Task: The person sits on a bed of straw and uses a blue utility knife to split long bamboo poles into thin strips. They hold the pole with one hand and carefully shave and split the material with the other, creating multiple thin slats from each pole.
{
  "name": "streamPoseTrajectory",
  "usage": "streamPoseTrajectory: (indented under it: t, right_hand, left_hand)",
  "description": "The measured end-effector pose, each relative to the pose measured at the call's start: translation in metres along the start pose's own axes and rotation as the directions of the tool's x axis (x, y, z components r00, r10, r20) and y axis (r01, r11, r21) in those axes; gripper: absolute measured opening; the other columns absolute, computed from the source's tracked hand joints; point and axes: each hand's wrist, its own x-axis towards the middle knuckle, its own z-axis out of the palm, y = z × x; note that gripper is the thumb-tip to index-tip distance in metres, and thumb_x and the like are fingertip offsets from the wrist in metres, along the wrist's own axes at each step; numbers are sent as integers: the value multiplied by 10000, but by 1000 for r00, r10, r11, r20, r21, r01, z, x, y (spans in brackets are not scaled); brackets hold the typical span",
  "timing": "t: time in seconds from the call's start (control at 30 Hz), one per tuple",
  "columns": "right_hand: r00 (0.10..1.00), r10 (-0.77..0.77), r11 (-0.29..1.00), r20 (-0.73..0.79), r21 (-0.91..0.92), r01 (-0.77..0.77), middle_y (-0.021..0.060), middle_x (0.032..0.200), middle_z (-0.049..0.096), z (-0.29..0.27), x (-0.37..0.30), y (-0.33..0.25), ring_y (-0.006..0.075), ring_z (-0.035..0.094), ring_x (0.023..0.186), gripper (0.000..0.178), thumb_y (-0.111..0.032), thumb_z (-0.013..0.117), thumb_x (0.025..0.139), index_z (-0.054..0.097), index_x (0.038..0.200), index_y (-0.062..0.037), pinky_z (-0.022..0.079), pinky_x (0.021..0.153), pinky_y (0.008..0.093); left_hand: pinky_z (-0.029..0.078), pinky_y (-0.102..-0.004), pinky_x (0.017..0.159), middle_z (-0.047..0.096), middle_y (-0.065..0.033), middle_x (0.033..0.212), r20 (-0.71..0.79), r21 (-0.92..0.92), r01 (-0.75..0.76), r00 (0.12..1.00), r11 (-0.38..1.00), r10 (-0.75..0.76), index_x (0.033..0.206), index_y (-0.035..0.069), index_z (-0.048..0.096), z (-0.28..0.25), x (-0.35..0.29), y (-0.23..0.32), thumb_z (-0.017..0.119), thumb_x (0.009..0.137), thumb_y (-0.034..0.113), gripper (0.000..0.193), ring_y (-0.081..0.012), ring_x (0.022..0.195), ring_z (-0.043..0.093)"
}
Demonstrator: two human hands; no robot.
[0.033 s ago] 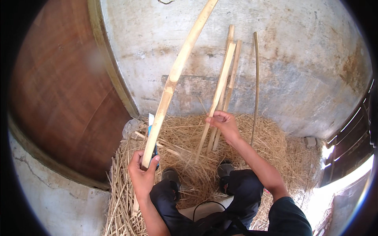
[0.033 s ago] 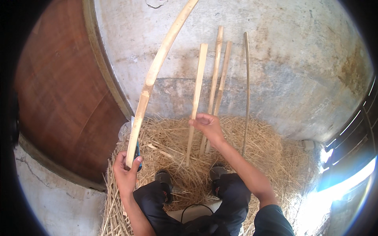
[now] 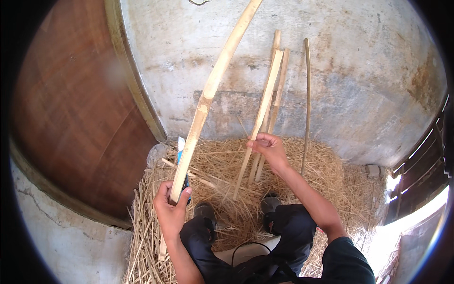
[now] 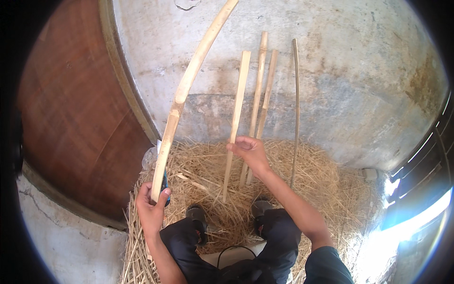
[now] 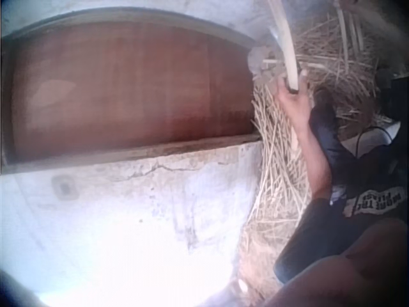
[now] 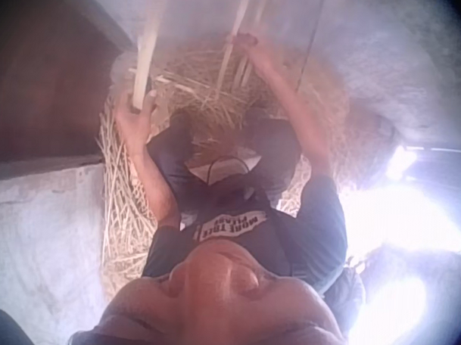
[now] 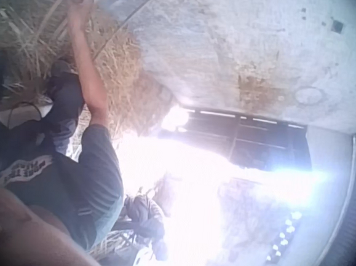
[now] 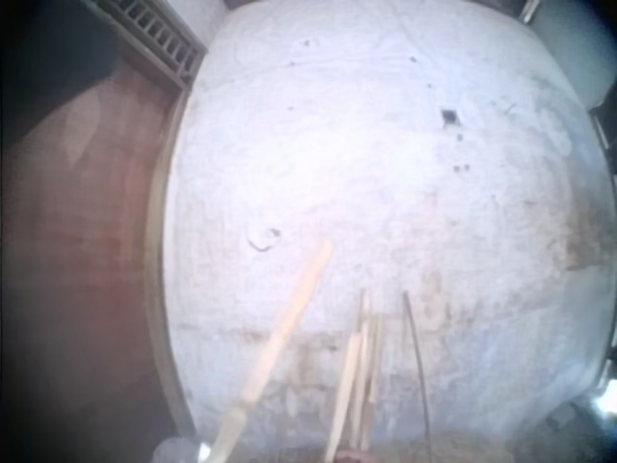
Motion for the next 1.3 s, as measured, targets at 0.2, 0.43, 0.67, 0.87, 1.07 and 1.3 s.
streamPoseTrajectory:
  t: [0.2,0.43,0.67,0.87,1.07,1.3]
  right_hand:
    - [997,30,998,-67,58,-26,74,1091,818,-4,-2,-12,147,763,970,235,-180,840,975,799,1165,-48,626,917,339]
    - [977,121,987,-179,-82,-137,73,1066,802,-25,10,19,140,742,972,278,-263,840,975,801,1185,-85,623,860,314]
    - [906,-48,993,-421,-114,-1,54,1037,803,-92,39,15,117,720,894,236,-297,792,1014,818,1159,-113,605,798,292]
    - [815,-251,968,-523,-121,221,61,1070,791,-138,61,-24,151,734,955,342,-326,739,1059,796,1244,-44,607,830,314]
    - [803,-280,957,-526,-213,195,68,1107,774,-158,74,-15,161,727,996,374,-335,719,1073,778,1272,-24,611,868,339]
    - [790,-280,960,-545,-183,213,67,1119,756,-177,62,0,173,733,994,353,-315,666,1099,738,1286,-25,621,856,357]
  left_hand:
    - [419,-220,618,675,20,839,-24,-15,39,999,999,-39,1045,9,662,2,-2,6,837,942,55,207,-23,730,548]
    - [398,-215,604,666,34,831,-15,17,4,1000,1000,-4,1051,15,658,-1,0,2,844,951,83,222,-15,705,508]
    - [419,-207,609,667,28,864,13,38,-22,1000,999,22,1085,16,651,-4,1,-3,819,968,86,216,-10,723,547]
    - [458,-228,665,702,-2,880,11,31,55,998,998,-56,1054,1,661,-3,-2,8,834,947,45,208,-37,761,572]
    - [429,-220,632,688,7,866,18,43,14,1000,999,-14,1054,9,657,-4,-1,5,827,954,62,204,-27,739,556]
    - [395,-214,593,655,35,840,26,60,44,999,997,-46,1061,34,645,-3,0,6,821,966,94,208,-12,710,526]
